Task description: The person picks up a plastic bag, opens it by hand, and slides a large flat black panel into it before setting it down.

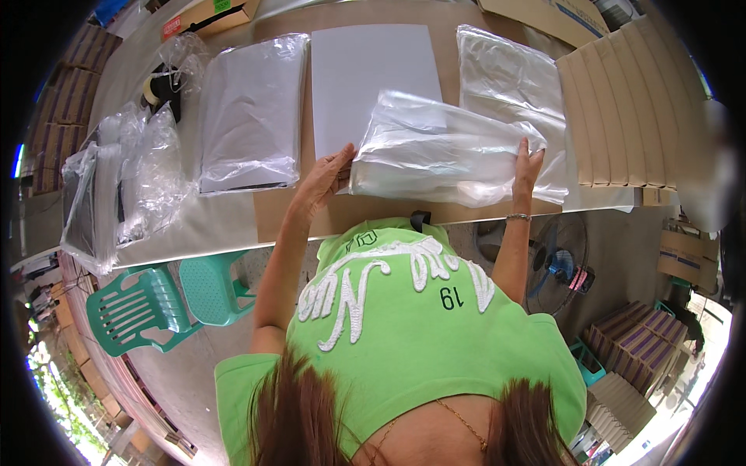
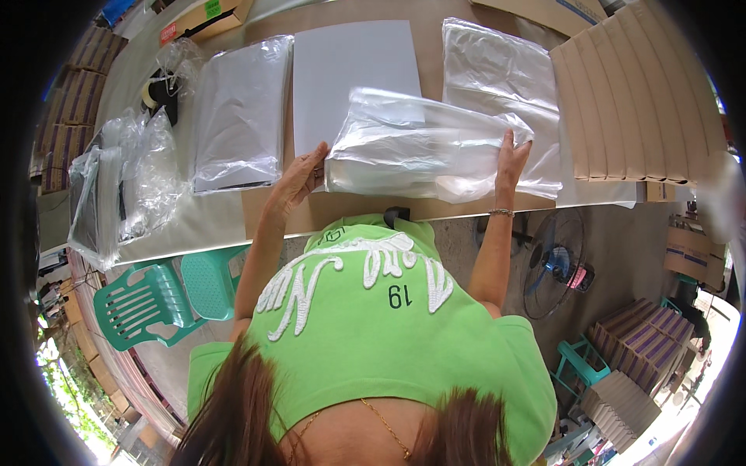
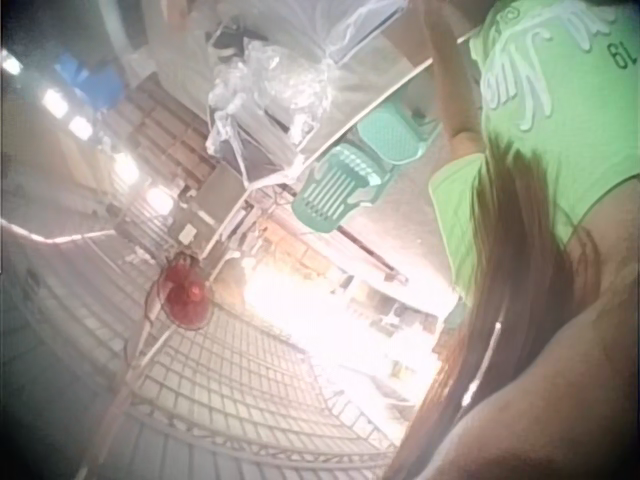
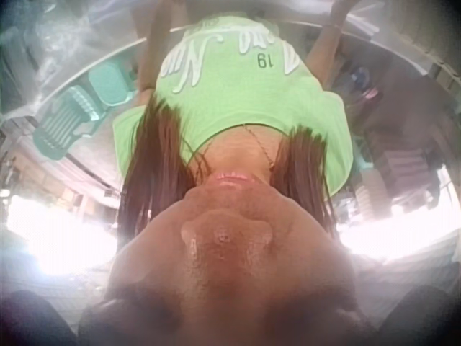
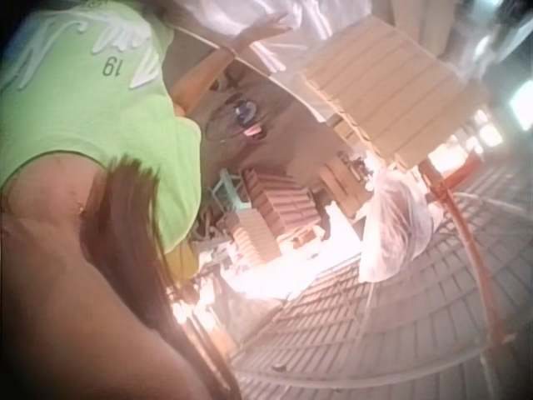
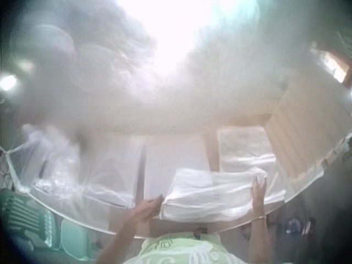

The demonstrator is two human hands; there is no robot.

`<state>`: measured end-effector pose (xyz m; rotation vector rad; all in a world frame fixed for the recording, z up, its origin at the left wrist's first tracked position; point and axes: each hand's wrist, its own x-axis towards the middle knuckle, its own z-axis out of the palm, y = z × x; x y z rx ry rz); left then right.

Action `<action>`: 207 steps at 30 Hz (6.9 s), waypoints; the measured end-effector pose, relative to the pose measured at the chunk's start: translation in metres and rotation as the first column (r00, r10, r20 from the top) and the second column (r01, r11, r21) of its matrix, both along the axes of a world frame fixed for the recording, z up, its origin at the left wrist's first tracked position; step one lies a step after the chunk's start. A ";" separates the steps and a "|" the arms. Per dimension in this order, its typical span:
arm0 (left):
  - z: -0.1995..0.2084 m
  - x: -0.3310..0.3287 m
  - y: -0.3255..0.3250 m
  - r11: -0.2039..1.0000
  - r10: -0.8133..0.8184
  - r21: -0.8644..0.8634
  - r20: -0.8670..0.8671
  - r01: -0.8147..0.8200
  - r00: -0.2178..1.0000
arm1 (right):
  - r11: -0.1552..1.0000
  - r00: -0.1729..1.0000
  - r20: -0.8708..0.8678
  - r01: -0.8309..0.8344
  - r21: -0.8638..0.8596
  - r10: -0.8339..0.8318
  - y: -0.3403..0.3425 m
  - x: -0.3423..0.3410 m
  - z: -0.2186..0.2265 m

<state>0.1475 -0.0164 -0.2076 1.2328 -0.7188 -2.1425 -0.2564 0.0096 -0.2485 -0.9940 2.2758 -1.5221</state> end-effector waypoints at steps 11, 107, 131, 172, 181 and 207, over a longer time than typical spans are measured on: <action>0.003 -0.015 -0.006 0.995 -0.099 0.016 0.006 0.099 0.995 | 0.964 0.821 -0.508 -0.245 0.100 0.261 -0.009 0.102 0.058; 0.118 -0.035 -0.015 0.806 -0.408 -0.457 0.030 0.376 0.912 | 0.389 0.358 -0.370 -0.921 0.010 0.857 0.018 0.165 0.174; 0.092 -0.020 -0.004 0.707 -0.359 -0.674 -0.081 0.214 0.930 | -0.372 -0.444 0.707 -0.888 -0.269 0.550 0.014 0.135 0.176; 0.073 0.025 -0.010 0.931 0.149 -0.050 -0.851 -0.361 0.503 | 0.491 -0.234 0.851 -0.732 -0.472 0.469 0.074 0.089 0.094; 0.047 -0.005 0.003 0.996 -0.067 -0.008 -0.669 0.084 0.740 | 0.886 0.264 0.846 -0.149 -0.439 0.463 0.049 0.110 0.160; 0.041 0.043 -0.011 0.953 -0.212 -0.086 -0.876 0.292 0.434 | 0.743 -0.331 0.852 -0.423 -0.519 0.406 0.062 0.033 0.103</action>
